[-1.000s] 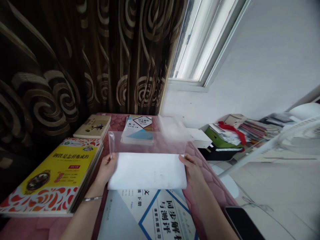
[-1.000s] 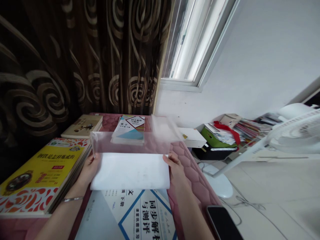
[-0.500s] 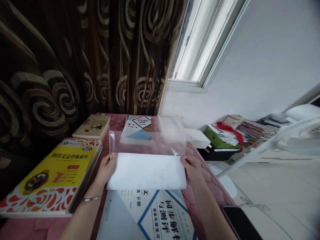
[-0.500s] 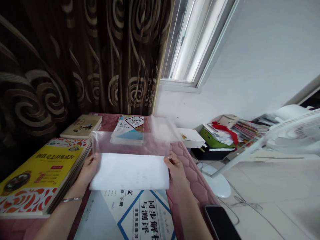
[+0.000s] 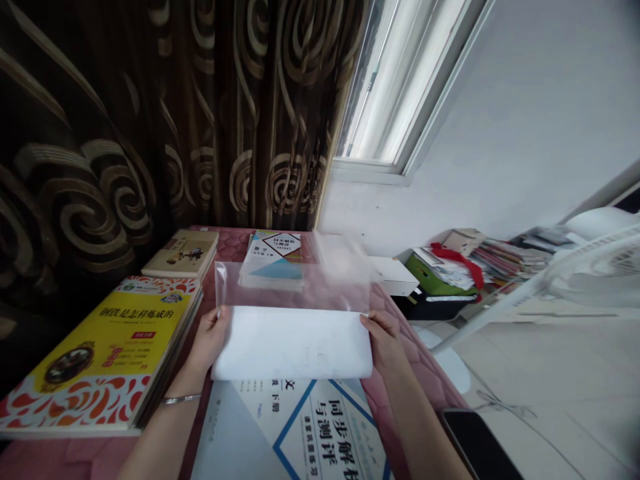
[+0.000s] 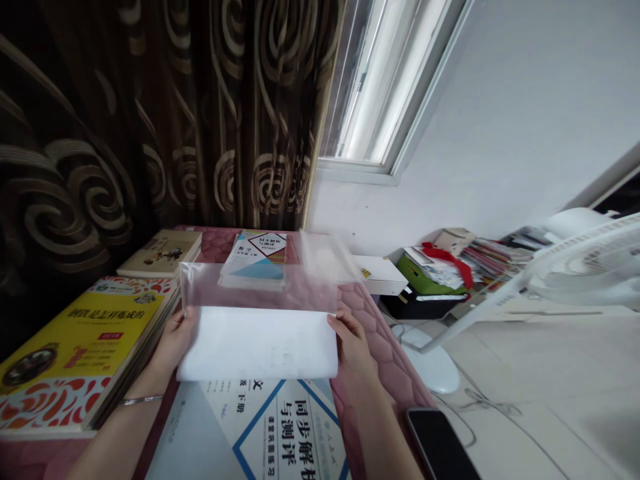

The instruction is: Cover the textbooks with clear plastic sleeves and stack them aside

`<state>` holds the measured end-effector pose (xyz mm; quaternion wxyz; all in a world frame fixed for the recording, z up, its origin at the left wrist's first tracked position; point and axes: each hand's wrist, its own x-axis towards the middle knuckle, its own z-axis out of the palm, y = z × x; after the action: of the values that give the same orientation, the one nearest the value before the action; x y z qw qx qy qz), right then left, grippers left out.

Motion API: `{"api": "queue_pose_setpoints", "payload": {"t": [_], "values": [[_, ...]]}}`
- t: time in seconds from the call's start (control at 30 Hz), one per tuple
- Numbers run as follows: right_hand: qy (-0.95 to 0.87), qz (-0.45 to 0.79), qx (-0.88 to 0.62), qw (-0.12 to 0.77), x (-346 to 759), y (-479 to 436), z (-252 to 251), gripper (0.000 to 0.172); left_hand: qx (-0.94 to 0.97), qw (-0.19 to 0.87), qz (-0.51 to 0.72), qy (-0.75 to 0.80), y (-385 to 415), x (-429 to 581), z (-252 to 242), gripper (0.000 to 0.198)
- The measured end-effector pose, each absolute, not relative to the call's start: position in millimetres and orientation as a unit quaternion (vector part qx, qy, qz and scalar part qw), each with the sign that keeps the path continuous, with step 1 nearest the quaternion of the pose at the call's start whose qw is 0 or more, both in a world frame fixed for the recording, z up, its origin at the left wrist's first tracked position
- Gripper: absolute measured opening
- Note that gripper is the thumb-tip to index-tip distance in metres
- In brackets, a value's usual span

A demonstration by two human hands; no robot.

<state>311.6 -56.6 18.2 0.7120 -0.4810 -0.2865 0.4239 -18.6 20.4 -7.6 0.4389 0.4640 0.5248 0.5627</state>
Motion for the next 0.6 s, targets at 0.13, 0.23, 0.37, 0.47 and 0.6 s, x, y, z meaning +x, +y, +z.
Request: {"api": "queue_pose_setpoints", "payload": {"t": [0.13,0.23,0.37,0.47,0.6], "values": [[-0.263,0.408,-0.502,0.716,307.7,-58.3,17.3,0.031,0.488,0.42,0.567,0.513,20.8,-20.5,-10.0,0.035],[-0.265,0.381,-0.531,0.709,305.1,-60.2,17.5,0.037,0.497,0.412,0.569,0.509,18.0,-19.1,-4.1,0.034],[-0.26,0.358,-0.546,0.711,299.4,-63.3,16.7,0.04,0.497,0.409,0.571,0.51,15.2,-16.3,3.0,0.034],[-0.269,0.361,-0.543,0.709,294.4,-66.5,15.9,0.039,0.491,0.415,0.57,0.511,15.7,-16.5,1.8,0.034],[-0.258,0.363,-0.553,0.704,291.0,-68.2,16.4,0.032,0.494,0.42,0.567,0.508,18.2,-19.1,-4.7,0.034]]}}
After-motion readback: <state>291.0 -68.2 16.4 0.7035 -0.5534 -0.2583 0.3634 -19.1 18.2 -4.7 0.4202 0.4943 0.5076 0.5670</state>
